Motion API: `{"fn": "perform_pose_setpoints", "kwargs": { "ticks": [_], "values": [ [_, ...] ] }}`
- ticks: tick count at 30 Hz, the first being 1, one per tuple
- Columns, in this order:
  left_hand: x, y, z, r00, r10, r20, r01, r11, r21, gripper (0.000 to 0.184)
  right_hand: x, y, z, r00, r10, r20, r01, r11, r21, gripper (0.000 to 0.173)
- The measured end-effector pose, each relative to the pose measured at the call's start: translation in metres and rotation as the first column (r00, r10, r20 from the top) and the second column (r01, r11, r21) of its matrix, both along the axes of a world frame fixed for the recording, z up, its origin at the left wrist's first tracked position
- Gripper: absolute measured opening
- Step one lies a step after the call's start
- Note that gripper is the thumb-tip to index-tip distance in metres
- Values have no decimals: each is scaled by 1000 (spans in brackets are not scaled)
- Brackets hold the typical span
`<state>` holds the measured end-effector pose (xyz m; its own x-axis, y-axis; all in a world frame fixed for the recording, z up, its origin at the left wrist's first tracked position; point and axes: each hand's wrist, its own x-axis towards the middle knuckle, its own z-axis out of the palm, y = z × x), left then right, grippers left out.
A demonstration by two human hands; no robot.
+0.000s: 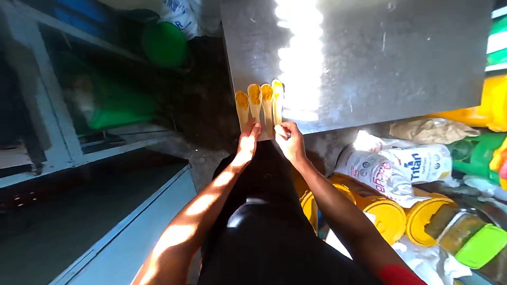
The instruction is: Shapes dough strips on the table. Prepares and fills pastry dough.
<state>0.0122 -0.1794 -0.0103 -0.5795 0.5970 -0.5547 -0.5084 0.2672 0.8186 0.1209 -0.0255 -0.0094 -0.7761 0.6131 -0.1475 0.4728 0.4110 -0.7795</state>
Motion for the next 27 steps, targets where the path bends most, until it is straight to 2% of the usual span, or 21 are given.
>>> {"fn": "perform_pose_setpoints", "kwargs": {
  "ticks": [2, 3, 4, 5, 6, 7, 8, 9, 10, 12, 13, 15, 18, 20, 23, 27],
  "values": [
    [-11, 22, 9, 973, 30, 231, -47, 997, 68, 52, -21, 15, 15, 983, 180, -41, -183, 979, -85, 37],
    [-17, 32, 15, 953, 28, 302, -55, 995, 79, 48, -31, 28, 22, 977, 207, -44, -210, 974, -86, 31],
    [-25, 42, 22, 955, 20, 298, -37, 998, 52, 40, -39, 44, 25, 982, 187, -17, -187, 981, -51, 26],
    [-34, 53, 28, 982, -3, 190, 3, 1000, -3, 29, -49, 62, 22, 992, 120, 32, -120, 992, 23, 21],
    [-44, 67, 33, 999, -37, -27, 35, 995, -90, 20, -65, 81, 13, 996, 40, 84, -49, 992, 112, 23],
    [-56, 80, 32, 959, -109, -260, 61, 980, -189, 18, -81, 100, 3, 990, -2, 143, -23, 984, 174, 23],
    [-73, 91, 20, 857, -214, -469, 89, 958, -274, 20, -96, 115, -7, 978, -7, 210, -36, 980, 197, 26],
    [-89, 103, 9, 724, -333, -604, 117, 922, -368, 22, -108, 127, -14, 960, 22, 278, -79, 977, 196, 27],
    [-103, 116, 0, 612, -449, -652, 121, 867, -484, 25, -118, 134, -19, 933, 82, 350, -157, 969, 191, 29],
    [-128, 143, -15, 465, -650, -601, 164, 731, -663, 35, -132, 141, -27, 876, 197, 441, -315, 925, 213, 35],
    [-137, 155, -22, 450, -702, -553, 207, 684, -700, 37, -135, 142, -29, 871, 232, 434, -346, 916, 205, 35],
    [-147, 170, -37, 438, -739, -511, 265, 650, -712, 36, -140, 145, -33, 880, 270, 390, -357, 919, 169, 30],
    [-146, 176, -41, 404, -731, -550, 286, 672, -683, 27, -144, 151, -35, 911, 289, 294, -328, 940, 92, 24],
    [-145, 174, -40, 416, -704, -576, 310, 705, -638, 24, -146, 156, -35, 904, 327, 275, -351, 935, 44, 33],
    [-145, 168, -39, 418, -665, -619, 350, 747, -566, 21, -149, 165, -28, 870, 424, 252, -441, 897, 12, 22],
    [-145, 164, -31, 356, -716, -600, 389, 698, -602, 24, -148, 177, -33, 840, 476, 261, -484, 874, -38, 22]
  ]
}}
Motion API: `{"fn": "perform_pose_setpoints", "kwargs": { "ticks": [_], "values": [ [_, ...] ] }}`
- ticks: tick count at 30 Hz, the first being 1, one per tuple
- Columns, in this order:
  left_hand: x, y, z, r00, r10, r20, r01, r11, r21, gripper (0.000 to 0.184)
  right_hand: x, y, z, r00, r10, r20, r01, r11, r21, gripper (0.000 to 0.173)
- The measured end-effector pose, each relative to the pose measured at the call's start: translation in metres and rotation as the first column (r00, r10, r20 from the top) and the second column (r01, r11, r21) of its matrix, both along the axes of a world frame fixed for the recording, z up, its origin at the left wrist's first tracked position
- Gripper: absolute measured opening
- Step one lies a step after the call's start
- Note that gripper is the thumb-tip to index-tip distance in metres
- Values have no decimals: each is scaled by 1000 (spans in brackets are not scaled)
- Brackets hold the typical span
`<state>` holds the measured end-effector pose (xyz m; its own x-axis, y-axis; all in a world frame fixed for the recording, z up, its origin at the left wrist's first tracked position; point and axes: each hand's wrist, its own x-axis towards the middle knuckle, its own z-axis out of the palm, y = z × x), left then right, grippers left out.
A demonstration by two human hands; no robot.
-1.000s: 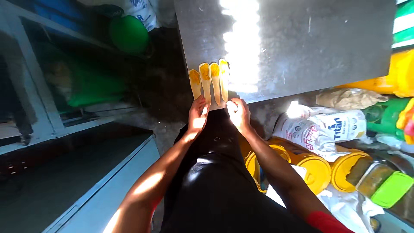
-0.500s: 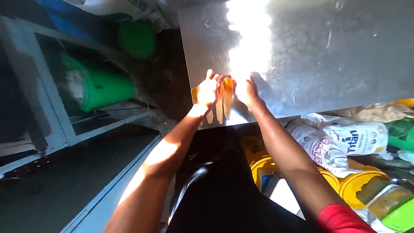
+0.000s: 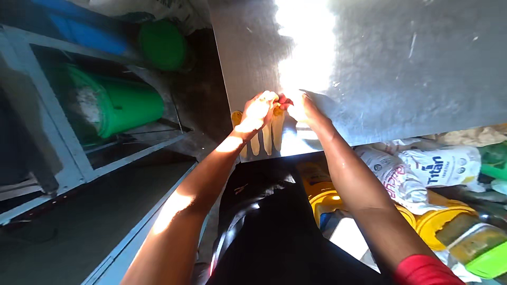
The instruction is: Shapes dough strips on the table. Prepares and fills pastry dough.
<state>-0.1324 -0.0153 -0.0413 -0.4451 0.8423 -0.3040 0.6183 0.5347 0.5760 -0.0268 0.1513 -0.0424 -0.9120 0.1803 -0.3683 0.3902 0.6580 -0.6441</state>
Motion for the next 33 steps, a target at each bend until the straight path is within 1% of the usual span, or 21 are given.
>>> {"fn": "perform_pose_setpoints", "kwargs": {
  "ticks": [2, 4, 5, 6, 7, 8, 9, 10, 12, 14, 16, 18, 19, 20, 22, 24, 25, 27, 30, 32, 33],
  "values": [
    [5, -8, -5, 997, -27, -68, 33, 995, 89, 23, 6, -5, -3, 996, -75, -37, 76, 997, 15, 21],
    [11, -16, -12, 986, -34, -165, 67, 978, 198, 23, 17, -21, -2, 979, -189, -70, 196, 975, 107, 22],
    [16, -21, -12, 984, -21, -175, 59, 975, 213, 24, 28, -33, -3, 964, -238, -117, 255, 954, 160, 22],
    [22, -24, -9, 992, 6, -129, 19, 981, 192, 25, 43, -47, -4, 942, -258, -213, 299, 935, 192, 21],
    [29, -28, -6, 997, 49, -61, -38, 984, 176, 26, 62, -61, -6, 920, -243, -306, 312, 929, 200, 22],
    [37, -33, -7, 998, 45, -52, -36, 985, 171, 24, 80, -73, -9, 906, -209, -368, 299, 931, 208, 27],
    [45, -40, -16, 991, -6, -131, 31, 981, 189, 26, 91, -82, -13, 904, -170, -393, 279, 929, 241, 30],
    [51, -47, -24, 989, -18, -148, 48, 979, 197, 28, 97, -88, -17, 915, -156, -373, 267, 926, 268, 30],
    [59, -54, -28, 994, 15, -111, 9, 978, 206, 28, 104, -96, -13, 946, -152, -285, 235, 930, 284, 28],
    [60, -53, -19, 988, 13, -157, 18, 981, 194, 27, 103, -93, -7, 940, -177, -291, 259, 927, 271, 28],
    [57, -47, -6, 981, 40, -190, -12, 989, 146, 26, 97, -86, -7, 913, -257, -317, 345, 900, 265, 36],
    [49, -33, 1, 983, 57, -176, -65, 997, -36, 31, 75, -78, -10, 893, -331, -304, 416, 864, 282, 36],
    [45, -27, 2, 986, 57, -155, -76, 990, -118, 33, 67, -74, -13, 899, -352, -259, 419, 865, 277, 35],
    [42, -21, 2, 990, 60, -124, -81, 982, -171, 33, 62, -71, -15, 908, -362, -211, 410, 872, 267, 32],
    [38, -14, 6, 995, 96, -42, -102, 972, -214, 32, 58, -65, -13, 916, -369, -158, 397, 891, 222, 26],
    [36, -15, 6, 984, 175, 35, -167, 972, -163, 28, 57, -63, -9, 898, -421, -124, 436, 891, 129, 21],
    [37, -18, 1, 986, 164, 35, -160, 983, -92, 25, 57, -63, -8, 876, -472, -104, 480, 874, 78, 21],
    [41, -20, -10, 971, 232, 63, -235, 971, 41, 18, 58, -65, -13, 814, -561, -148, 567, 824, -2, 21],
    [49, -12, -14, 920, 381, 91, -390, 912, 129, 18, 50, -73, -21, 712, -645, -277, 676, 737, 21, 17],
    [54, -3, -17, 892, 451, -14, -446, 886, 125, 17, 41, -84, -20, 662, -661, -354, 726, 682, 85, 15],
    [56, 1, -17, 884, 464, -48, -459, 884, 95, 17, 39, -90, -16, 648, -658, -384, 739, 666, 105, 14]
  ]
}}
